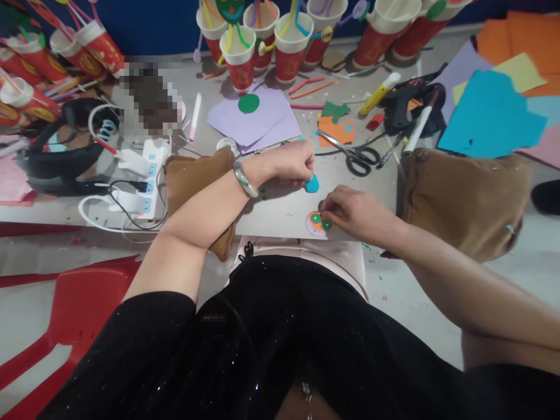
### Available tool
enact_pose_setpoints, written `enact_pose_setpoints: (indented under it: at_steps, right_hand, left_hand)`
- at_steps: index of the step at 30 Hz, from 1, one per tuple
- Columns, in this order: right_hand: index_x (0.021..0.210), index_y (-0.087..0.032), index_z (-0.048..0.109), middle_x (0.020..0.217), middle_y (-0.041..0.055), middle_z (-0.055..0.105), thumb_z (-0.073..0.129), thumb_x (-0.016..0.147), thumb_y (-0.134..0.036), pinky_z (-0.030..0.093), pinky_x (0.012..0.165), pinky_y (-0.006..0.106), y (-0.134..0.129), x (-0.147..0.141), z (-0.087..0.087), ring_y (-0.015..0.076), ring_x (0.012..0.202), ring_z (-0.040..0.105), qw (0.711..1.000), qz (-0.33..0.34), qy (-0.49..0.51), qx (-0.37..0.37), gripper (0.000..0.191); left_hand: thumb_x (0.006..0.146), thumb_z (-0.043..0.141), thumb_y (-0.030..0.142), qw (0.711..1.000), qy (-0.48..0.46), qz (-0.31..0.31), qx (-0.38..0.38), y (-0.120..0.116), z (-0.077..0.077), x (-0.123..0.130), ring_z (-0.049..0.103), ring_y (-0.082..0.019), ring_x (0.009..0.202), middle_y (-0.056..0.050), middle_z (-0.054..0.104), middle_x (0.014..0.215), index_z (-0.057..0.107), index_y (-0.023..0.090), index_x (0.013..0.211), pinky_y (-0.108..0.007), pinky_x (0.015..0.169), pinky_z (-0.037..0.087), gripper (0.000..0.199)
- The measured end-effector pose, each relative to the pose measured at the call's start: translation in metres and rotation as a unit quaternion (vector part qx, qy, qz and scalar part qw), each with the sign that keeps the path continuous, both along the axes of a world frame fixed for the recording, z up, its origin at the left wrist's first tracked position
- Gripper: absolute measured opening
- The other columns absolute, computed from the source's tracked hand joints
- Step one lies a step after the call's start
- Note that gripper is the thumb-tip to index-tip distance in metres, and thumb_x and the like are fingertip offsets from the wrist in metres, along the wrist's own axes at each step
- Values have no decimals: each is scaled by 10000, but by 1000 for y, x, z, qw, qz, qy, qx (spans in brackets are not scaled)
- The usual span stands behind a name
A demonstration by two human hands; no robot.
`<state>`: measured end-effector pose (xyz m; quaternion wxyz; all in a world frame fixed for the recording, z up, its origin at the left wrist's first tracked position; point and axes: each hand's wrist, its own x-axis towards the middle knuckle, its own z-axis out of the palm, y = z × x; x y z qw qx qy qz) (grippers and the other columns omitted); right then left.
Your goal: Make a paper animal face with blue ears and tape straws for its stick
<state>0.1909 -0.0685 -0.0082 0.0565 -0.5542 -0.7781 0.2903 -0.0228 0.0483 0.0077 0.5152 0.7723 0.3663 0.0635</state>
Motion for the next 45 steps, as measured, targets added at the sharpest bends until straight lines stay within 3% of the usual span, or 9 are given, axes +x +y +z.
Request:
enact_pose_setpoints:
  at_steps: [7,12,15,22,27,32,37,40,45]
  right_hand:
    - [832,-255,694,908,70,698,602,882,-293,467,745,372,6,-12,-1,233,769,633,999,28,34,-3,111]
    - [863,-237,716,867,70,724,674,848,-337,482,734,364,24,-15,3,219,740,638,998,-26,63,11,109]
    - [906,-227,737,792,64,728,742,831,-437,480,707,361,37,-12,5,228,740,644,994,-69,84,2,223]
    - [712,-229,691,638,43,662,724,845,-724,404,601,335,46,-6,5,178,631,552,982,-93,142,-77,515]
    - [687,-232,705,707,53,725,747,845,-680,432,597,328,38,2,3,183,659,588,980,-103,136,-104,477]
    - [837,-217,756,727,42,721,799,768,-696,416,587,319,36,-1,0,171,652,577,970,-140,169,-105,486]
    - [672,-239,661,641,33,658,824,753,-663,388,556,320,40,-11,-3,172,622,547,977,-129,144,-91,461]
    - [674,-244,651,687,48,695,788,805,-610,421,579,327,45,-8,-4,187,651,575,978,-116,145,-96,412]
    - [739,-214,702,696,29,697,851,788,-457,427,623,327,57,12,11,166,646,567,982,-127,68,-118,290]
  left_hand:
    - [648,695,46,999,35,-4,-2,3,1,-1,625,-175,574,-50,647,559,708,188,535,-327,634,458,182]
    - [669,701,32,999,35,-7,23,2,4,-1,580,-162,570,-29,565,487,669,187,478,-330,662,442,248]
    - [693,703,43,998,55,-1,11,-1,13,-1,507,-123,523,-2,543,464,659,176,485,-304,625,403,251]
    - [726,637,52,995,67,-23,-63,-5,25,0,560,-109,568,-41,689,631,719,143,593,-281,634,426,180]
    - [704,620,63,994,89,-12,-56,-8,25,1,561,-119,575,-44,672,622,708,147,582,-296,653,452,172]
    - [715,606,78,995,78,2,-56,-9,24,4,583,-119,599,-41,679,629,713,152,609,-284,660,466,168]
    - [717,616,106,994,84,10,-69,-7,23,5,616,-136,624,-49,689,647,721,149,638,-289,674,499,138]
    - [714,617,104,994,91,15,-59,-5,21,4,619,-139,626,-57,701,662,724,148,637,-289,686,511,139]
    - [740,630,100,992,121,22,-10,-3,22,1,626,-143,627,-54,713,665,758,146,666,-281,692,519,155]
